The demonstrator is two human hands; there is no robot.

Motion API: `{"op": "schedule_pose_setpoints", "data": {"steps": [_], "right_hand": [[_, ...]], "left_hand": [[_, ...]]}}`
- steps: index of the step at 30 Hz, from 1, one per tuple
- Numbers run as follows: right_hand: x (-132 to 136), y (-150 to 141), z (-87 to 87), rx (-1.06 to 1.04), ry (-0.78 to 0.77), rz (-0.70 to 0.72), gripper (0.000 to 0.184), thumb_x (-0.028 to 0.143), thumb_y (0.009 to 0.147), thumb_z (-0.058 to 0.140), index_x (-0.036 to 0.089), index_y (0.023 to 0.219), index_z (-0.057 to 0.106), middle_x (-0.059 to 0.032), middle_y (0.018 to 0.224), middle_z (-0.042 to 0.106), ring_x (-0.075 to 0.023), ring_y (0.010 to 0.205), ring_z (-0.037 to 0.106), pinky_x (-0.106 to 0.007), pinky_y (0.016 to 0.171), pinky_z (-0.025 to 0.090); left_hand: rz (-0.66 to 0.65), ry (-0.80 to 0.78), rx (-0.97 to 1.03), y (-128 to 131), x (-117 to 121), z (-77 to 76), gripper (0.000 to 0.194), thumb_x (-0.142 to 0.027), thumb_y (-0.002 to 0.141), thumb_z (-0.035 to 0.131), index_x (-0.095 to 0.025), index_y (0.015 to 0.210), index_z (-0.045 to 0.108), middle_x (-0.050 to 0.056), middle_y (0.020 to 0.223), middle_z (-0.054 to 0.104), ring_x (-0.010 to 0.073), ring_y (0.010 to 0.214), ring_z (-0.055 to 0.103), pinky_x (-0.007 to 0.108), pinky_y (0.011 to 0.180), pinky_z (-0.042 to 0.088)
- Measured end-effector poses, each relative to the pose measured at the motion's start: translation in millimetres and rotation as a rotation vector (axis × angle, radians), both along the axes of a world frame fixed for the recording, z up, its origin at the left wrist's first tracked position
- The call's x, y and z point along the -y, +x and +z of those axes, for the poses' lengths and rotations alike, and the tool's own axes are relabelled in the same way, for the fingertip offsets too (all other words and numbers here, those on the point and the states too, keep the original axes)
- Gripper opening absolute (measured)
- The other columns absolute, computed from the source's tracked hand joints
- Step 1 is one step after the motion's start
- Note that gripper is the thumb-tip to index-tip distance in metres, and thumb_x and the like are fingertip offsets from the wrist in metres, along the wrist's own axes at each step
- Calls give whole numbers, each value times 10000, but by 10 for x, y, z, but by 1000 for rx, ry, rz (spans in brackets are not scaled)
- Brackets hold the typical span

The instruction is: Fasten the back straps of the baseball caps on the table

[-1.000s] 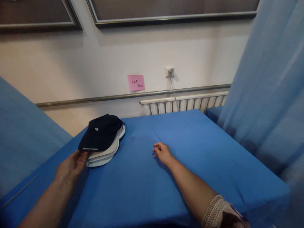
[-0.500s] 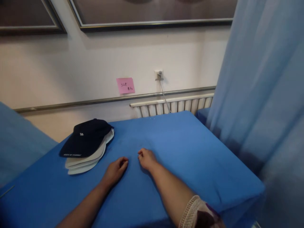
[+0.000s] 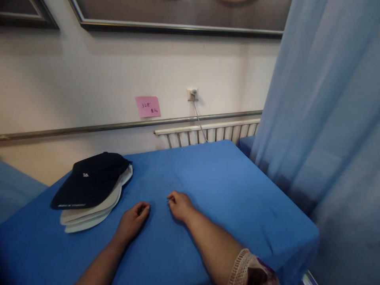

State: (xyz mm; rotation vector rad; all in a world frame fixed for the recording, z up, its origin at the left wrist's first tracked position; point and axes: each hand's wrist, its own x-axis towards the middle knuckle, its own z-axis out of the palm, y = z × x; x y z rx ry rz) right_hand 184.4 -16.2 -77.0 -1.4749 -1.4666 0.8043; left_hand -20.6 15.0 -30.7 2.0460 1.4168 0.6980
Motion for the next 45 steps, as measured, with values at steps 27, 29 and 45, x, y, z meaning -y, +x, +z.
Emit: {"op": "schedule_pose_setpoints", "data": {"steps": [27, 29, 45], "right_hand": [[238, -44, 1084, -377, 428, -89, 742, 773, 877, 186, 187, 741, 620, -71, 664, 624, -173, 579, 572, -317, 593, 452], [323, -49, 1245, -359, 525, -121, 747, 775, 875, 165, 199, 746, 623, -70, 685, 613, -182, 603, 562, -333, 615, 453], [-266, 329, 1447, -509, 263, -371, 793, 830, 814, 64, 217, 501, 457, -5, 419, 440, -105, 362, 382, -245, 379, 287]], "left_hand": [[-196, -21, 386, -37, -17, 974, 559, -652, 873, 394, -176, 780, 672, 69, 674, 666, 189, 595, 583, 305, 595, 450], [-185, 5, 487, -38, 53, 1134, 598, -692, 862, 378, -175, 777, 666, 66, 653, 654, 181, 571, 563, 307, 575, 447], [145, -140, 646, 280, -614, 1254, 779, -818, 802, 131, -209, 445, 461, -9, 383, 333, 104, 356, 261, 262, 414, 184]]}}
